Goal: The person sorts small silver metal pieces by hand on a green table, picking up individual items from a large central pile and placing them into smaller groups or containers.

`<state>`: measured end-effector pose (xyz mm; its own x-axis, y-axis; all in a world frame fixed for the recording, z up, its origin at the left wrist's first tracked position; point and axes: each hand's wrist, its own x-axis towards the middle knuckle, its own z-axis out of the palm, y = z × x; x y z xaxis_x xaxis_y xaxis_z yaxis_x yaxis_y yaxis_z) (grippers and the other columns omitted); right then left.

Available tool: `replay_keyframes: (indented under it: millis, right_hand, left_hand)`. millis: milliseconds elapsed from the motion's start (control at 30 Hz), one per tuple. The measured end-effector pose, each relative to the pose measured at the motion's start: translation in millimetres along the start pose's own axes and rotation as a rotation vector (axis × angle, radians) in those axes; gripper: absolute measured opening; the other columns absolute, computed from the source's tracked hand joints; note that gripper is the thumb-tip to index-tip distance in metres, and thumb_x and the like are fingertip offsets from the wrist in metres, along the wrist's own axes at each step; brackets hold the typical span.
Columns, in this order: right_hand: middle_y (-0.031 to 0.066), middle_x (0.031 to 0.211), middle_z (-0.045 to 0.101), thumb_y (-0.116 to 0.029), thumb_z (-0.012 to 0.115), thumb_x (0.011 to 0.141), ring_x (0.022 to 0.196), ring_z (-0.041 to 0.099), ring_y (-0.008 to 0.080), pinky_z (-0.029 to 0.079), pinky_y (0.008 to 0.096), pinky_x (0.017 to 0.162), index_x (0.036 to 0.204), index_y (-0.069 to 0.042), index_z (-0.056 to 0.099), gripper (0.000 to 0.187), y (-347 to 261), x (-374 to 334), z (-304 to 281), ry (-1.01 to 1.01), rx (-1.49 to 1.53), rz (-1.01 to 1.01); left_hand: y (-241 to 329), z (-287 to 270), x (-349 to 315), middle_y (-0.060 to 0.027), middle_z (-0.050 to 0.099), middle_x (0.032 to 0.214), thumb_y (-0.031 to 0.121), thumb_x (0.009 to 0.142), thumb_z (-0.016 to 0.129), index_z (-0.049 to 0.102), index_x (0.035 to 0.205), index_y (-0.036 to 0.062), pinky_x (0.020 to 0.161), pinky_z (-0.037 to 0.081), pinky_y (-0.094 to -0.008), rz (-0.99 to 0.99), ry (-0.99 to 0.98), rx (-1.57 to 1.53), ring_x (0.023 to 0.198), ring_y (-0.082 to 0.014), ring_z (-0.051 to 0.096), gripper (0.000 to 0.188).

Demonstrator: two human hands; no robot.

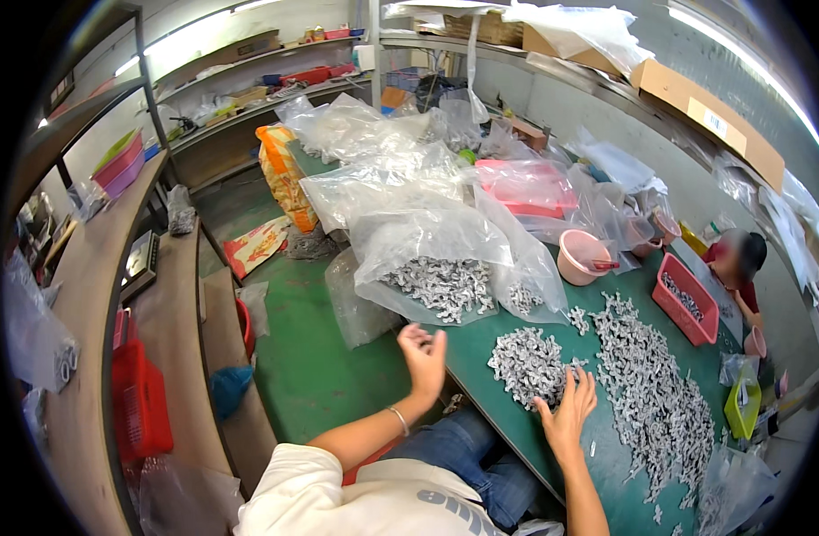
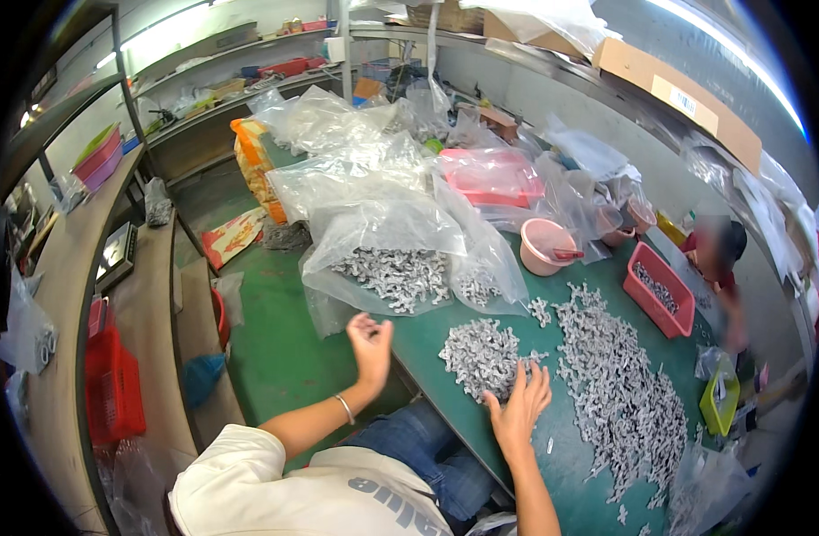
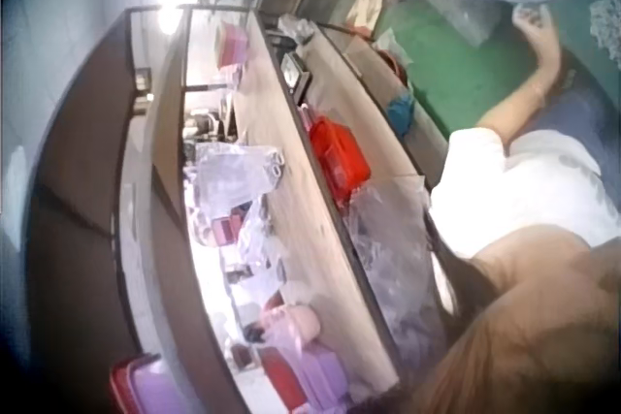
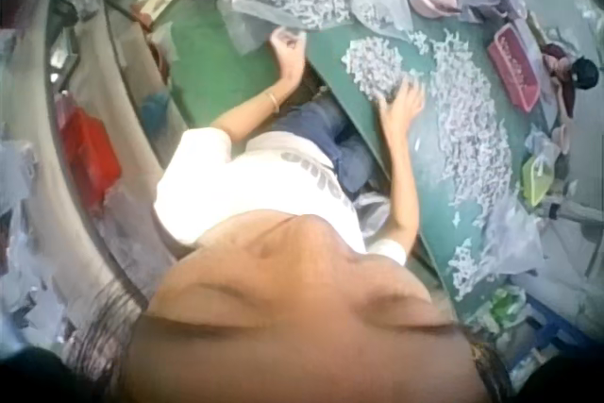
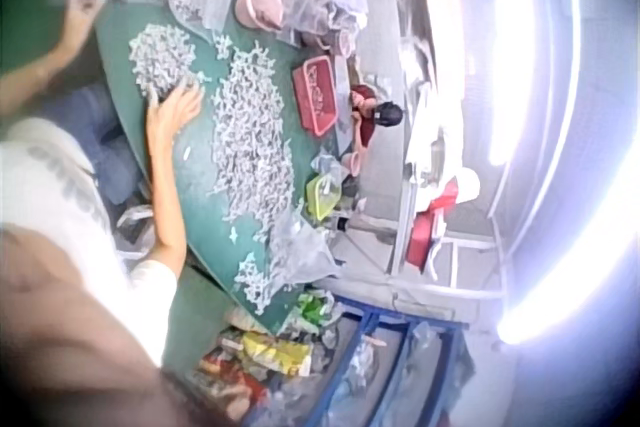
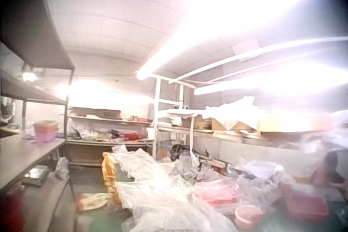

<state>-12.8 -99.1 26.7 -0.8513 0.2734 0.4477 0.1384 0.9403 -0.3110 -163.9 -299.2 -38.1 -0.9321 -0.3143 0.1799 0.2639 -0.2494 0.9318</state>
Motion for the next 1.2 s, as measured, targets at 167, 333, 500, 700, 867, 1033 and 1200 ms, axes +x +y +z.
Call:
replay_keyframes:
  millis: [167,333,500,700,867,1033,1200]
  right_hand:
    - [0.0195,0.114,0.051,-0.013,0.070,0.071,0.110,0.045,0.0346,0.033,0.0426,0.094,0.122,0.002,0.042,0.060,-30.7,29.2,6.9,-0.050,0.279,-0.180]
    - [0.0178,0.113,0.057,-0.013,0.061,0.081,0.100,0.058,0.0305,0.046,0.0356,0.084,0.130,0.005,0.033,0.059,-52.1,93.8,62.8,-0.308,0.602,-0.193]
    - [0.0294,0.132,0.035,-0.013,0.064,0.077,0.121,0.039,0.0372,0.033,0.0363,0.100,0.135,0.008,0.020,0.076,-77.4,156.7,132.9,0.021,0.448,-0.117]
    - [0.0325,0.126,0.038,-0.017,0.065,0.076,0.116,0.042,0.0396,0.034,0.0394,0.097,0.129,0.008,0.028,0.070,-69.5,207.2,164.7,0.075,0.434,0.273]
    - [0.0230,0.077,0.058,-0.022,0.061,0.080,0.074,0.059,0.0339,0.044,0.0437,0.069,0.096,0.007,0.056,0.034,-67.1,218.5,148.3,-0.238,0.257,0.157]
    - [0.0068,0.049,0.043,-0.022,0.054,0.087,0.049,0.044,0.0122,0.035,0.0340,0.046,0.068,0.007,0.057,0.035,-104.5,253.1,114.3,-0.200,0.550,0.354]
    - [-0.0042,0.053,0.033,-0.021,0.048,0.090,0.052,0.030,0.0064,0.022,0.0295,0.044,0.057,-0.003,0.038,0.038,-137.4,319.4,94.4,-0.083,0.722,0.436]
  left_hand:
    - [-4.2,-41.4,75.6,-0.0087,0.049,0.085,0.033,0.077,0.070,0.038,0.115,-0.0012,0.066,0.047,-0.0253,-0.064,0.228,0.230,0.074,-0.0127,0.050,0.060]
    - [15.2,-23.2,106.8,-0.0063,0.055,0.061,0.045,0.081,0.060,0.057,0.085,-0.0040,0.043,0.044,-0.0260,-0.280,0.007,0.250,0.048,-0.0142,0.051,0.049]
    - [6.9,-34.6,124.4,-0.0078,0.055,0.050,0.038,0.092,0.042,0.062,0.065,-0.0022,0.043,0.043,-0.0284,-0.095,-0.213,0.390,0.044,-0.0150,0.053,0.052]
    - [22.4,-45.7,128.2,-0.0105,0.060,0.062,0.026,0.095,0.039,0.061,0.070,-0.0024,0.058,0.045,-0.0293,-0.053,-0.411,0.387,0.059,-0.0160,0.057,0.043]
    - [36.7,-44.2,146.6,-0.0126,0.061,0.072,0.017,0.093,0.039,0.061,0.077,-0.0007,0.063,0.046,-0.0323,-0.109,-0.646,0.283,0.066,-0.0208,0.058,0.032]
    - [14.0,-55.2,163.9,-0.0110,0.062,0.078,0.013,0.091,0.039,0.060,0.076,-0.0019,0.062,0.047,-0.0276,0.006,-0.669,0.375,0.067,-0.0171,0.058,0.030]
    - [111.0,-29.5,239.3,-0.0088,0.061,0.073,0.012,0.089,0.045,0.060,0.070,0.0014,0.067,0.044,-0.0282,-0.397,-0.812,0.159,0.068,-0.0168,0.056,0.026]
